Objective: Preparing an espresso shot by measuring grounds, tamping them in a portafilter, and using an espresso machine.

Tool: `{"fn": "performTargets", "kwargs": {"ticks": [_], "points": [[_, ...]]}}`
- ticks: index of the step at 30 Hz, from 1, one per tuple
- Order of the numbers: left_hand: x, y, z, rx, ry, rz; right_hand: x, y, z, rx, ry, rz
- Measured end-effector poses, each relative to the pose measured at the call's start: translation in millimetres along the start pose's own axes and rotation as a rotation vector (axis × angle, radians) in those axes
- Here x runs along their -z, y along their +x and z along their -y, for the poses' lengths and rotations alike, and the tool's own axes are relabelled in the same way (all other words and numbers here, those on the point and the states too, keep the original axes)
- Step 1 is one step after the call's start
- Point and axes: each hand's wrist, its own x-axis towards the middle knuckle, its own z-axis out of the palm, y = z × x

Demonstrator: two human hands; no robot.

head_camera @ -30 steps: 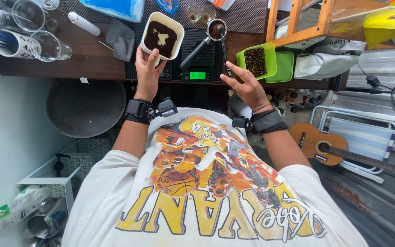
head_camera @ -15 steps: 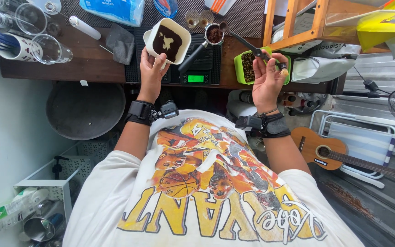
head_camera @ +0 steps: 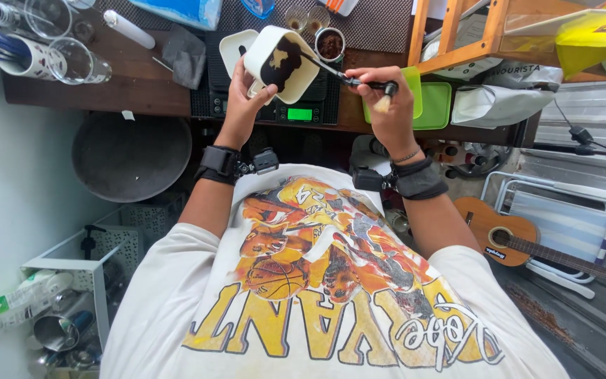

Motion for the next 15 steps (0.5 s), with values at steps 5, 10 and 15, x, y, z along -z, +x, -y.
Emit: {"fn": "performTargets", "kwargs": {"ticks": [5,10,15], "points": [[-9.2,2.8,-6.6,-0.034,0.067,0.036,-7.2,16.3,12.8,0.135,-0.239,0.138],[-13.9,1.2,-18.8,0.007,0.072,0.009,-12.4,20.2,19.4,0.180,-0.164,0.246],[-9.1,0.7,-20.2,-0.042,0.033,0.019,-9.3,19.2,23.2,0.111,-0.126,0.339]]}}
